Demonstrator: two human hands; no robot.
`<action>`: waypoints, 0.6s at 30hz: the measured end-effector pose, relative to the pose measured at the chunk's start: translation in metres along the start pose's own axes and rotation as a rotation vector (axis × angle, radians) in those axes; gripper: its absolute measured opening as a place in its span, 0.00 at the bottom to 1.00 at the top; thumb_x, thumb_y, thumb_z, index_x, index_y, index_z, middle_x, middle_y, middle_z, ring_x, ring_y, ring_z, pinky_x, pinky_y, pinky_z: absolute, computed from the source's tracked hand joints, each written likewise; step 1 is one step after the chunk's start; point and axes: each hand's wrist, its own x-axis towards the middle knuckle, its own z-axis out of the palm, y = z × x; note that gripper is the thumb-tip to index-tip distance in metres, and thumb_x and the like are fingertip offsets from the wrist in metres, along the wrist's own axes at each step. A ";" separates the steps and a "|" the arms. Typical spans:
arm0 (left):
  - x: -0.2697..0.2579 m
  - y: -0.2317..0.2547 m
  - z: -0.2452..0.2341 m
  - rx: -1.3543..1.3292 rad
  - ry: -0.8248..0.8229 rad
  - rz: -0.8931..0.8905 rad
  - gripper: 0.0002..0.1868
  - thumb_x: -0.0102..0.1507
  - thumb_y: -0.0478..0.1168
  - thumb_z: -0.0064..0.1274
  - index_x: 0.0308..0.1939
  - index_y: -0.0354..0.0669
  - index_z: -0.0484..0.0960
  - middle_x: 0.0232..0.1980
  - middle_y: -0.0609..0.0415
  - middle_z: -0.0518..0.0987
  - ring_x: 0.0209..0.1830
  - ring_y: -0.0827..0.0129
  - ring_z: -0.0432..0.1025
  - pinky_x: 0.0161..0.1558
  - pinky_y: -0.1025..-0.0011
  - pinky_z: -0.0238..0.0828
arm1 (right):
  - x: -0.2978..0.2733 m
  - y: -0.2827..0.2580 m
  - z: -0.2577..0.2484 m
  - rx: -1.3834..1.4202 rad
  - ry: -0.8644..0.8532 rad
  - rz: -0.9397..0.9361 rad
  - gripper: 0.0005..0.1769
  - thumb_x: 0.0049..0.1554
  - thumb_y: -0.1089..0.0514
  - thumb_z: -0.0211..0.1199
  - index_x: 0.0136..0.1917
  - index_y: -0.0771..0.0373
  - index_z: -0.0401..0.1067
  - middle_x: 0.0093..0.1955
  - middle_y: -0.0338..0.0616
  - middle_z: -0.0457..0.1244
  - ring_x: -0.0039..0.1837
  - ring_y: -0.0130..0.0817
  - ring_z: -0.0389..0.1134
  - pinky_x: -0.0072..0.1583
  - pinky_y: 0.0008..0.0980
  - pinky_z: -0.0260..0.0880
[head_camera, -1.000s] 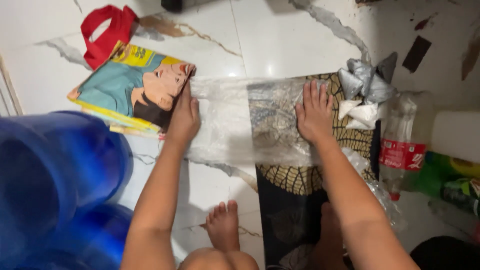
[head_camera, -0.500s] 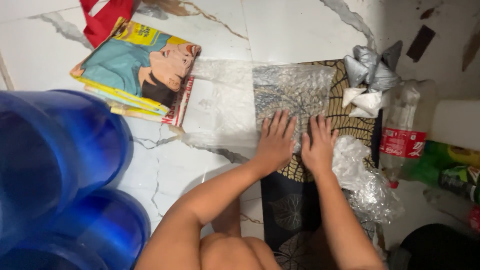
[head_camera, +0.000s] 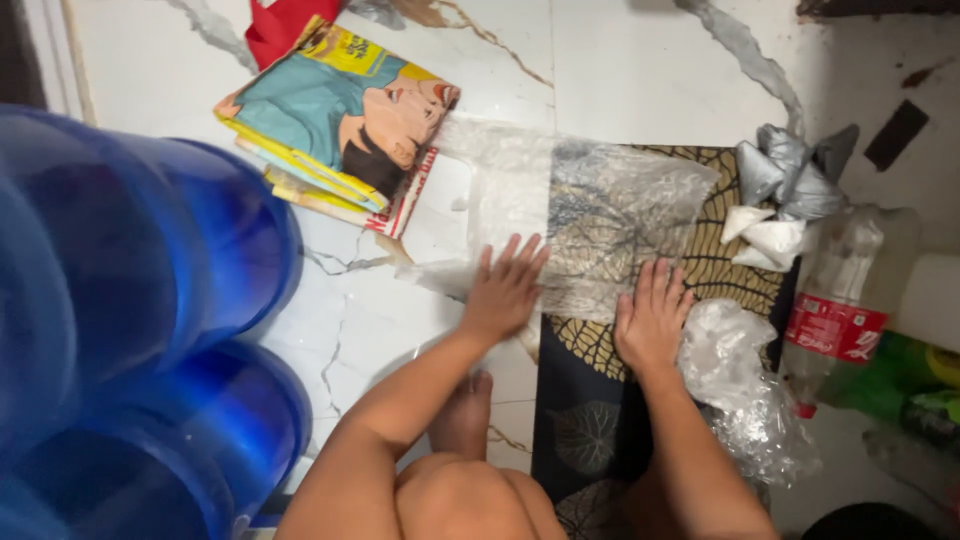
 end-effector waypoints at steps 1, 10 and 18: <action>-0.003 -0.010 -0.006 0.047 0.029 0.022 0.35 0.70 0.53 0.42 0.79 0.51 0.56 0.84 0.56 0.53 0.84 0.59 0.45 0.76 0.41 0.38 | -0.001 0.001 0.002 0.000 0.002 0.000 0.38 0.66 0.46 0.45 0.83 0.66 0.46 0.86 0.57 0.40 0.85 0.63 0.35 0.79 0.65 0.28; -0.020 -0.090 -0.065 0.130 0.053 -0.043 0.33 0.67 0.48 0.46 0.76 0.45 0.62 0.80 0.53 0.58 0.80 0.54 0.50 0.74 0.42 0.43 | -0.002 0.003 0.000 0.003 -0.005 -0.014 0.39 0.66 0.45 0.44 0.84 0.66 0.44 0.86 0.57 0.39 0.86 0.62 0.34 0.79 0.65 0.27; -0.081 -0.106 -0.072 -0.209 0.443 -0.302 0.23 0.58 0.30 0.47 0.59 0.41 0.77 0.61 0.45 0.78 0.64 0.48 0.70 0.68 0.52 0.62 | -0.003 0.003 0.007 -0.011 0.011 -0.017 0.39 0.66 0.46 0.44 0.84 0.66 0.44 0.87 0.57 0.40 0.86 0.62 0.33 0.79 0.65 0.27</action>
